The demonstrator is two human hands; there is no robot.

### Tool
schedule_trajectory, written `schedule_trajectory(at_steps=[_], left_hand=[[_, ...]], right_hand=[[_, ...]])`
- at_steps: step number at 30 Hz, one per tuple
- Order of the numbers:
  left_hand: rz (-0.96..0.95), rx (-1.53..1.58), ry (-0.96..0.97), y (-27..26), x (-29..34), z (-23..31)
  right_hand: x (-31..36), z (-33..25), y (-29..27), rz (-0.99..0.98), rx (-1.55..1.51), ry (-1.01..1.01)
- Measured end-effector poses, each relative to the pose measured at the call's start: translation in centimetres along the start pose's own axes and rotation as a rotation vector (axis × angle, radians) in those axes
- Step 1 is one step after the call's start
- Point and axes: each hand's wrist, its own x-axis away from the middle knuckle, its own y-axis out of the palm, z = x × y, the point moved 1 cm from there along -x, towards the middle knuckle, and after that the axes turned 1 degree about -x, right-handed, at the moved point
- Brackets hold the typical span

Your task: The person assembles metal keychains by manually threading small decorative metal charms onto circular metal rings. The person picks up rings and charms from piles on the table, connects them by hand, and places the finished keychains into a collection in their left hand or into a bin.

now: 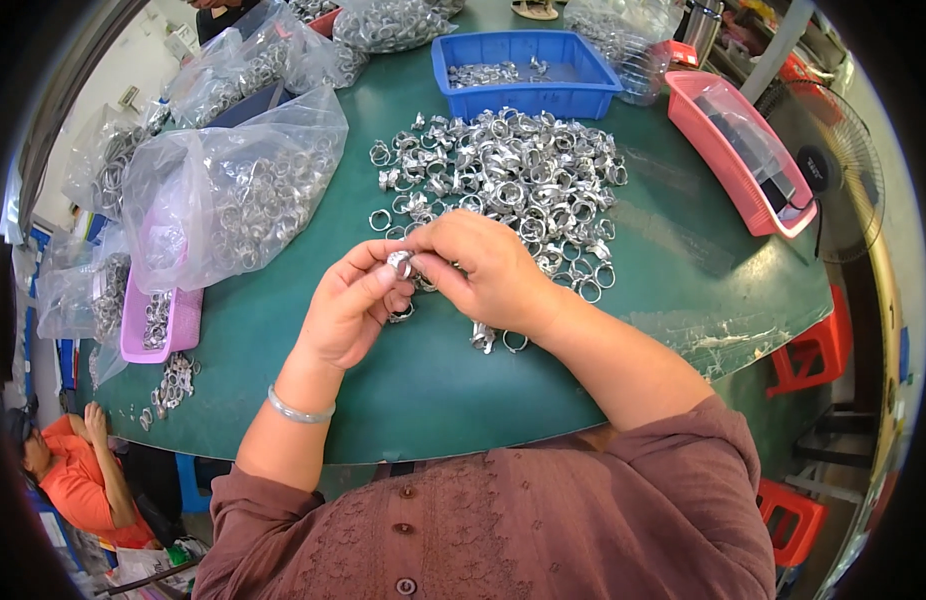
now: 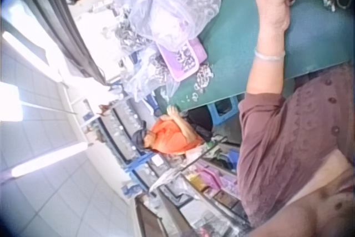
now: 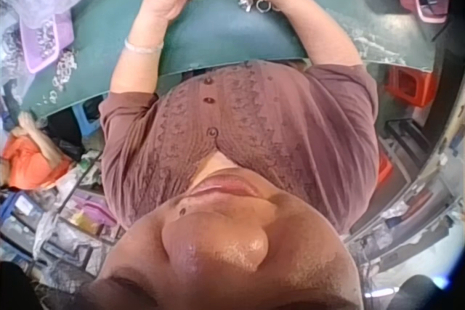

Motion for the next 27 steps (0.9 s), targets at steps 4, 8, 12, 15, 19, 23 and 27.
schedule_trajectory(at_steps=[4,8,12,15,19,23,27], left_hand=[[-0.115,0.474,-0.107,-1.0,-0.3,-0.2],[-0.163,0.611,-0.112,-1.5,-0.6,-0.5],[-0.100,0.593,-0.127,-1.3,-0.7,-0.5],[-0.090,0.595,-0.136,-1.3,-0.6,-0.4],[-0.080,0.591,-0.138,-1.4,-0.6,-0.5],[-0.068,0.614,-0.122,-1.8,-0.6,-0.5],[0.012,0.625,-0.090,-1.9,-0.8,-0.4]], right_hand=[[0.1,0.6,-0.2,-0.003,0.076,0.098],[0.2,0.8,-0.2,-0.179,0.388,0.009],[0.4,0.8,0.2,-0.210,0.533,-0.009],[0.4,0.9,0.2,-0.205,0.539,-0.016],[0.4,1.1,0.2,-0.201,0.523,0.000],[0.3,1.1,0.4,-0.208,0.525,0.005],[-0.1,1.5,0.7,-0.114,0.499,0.028]])
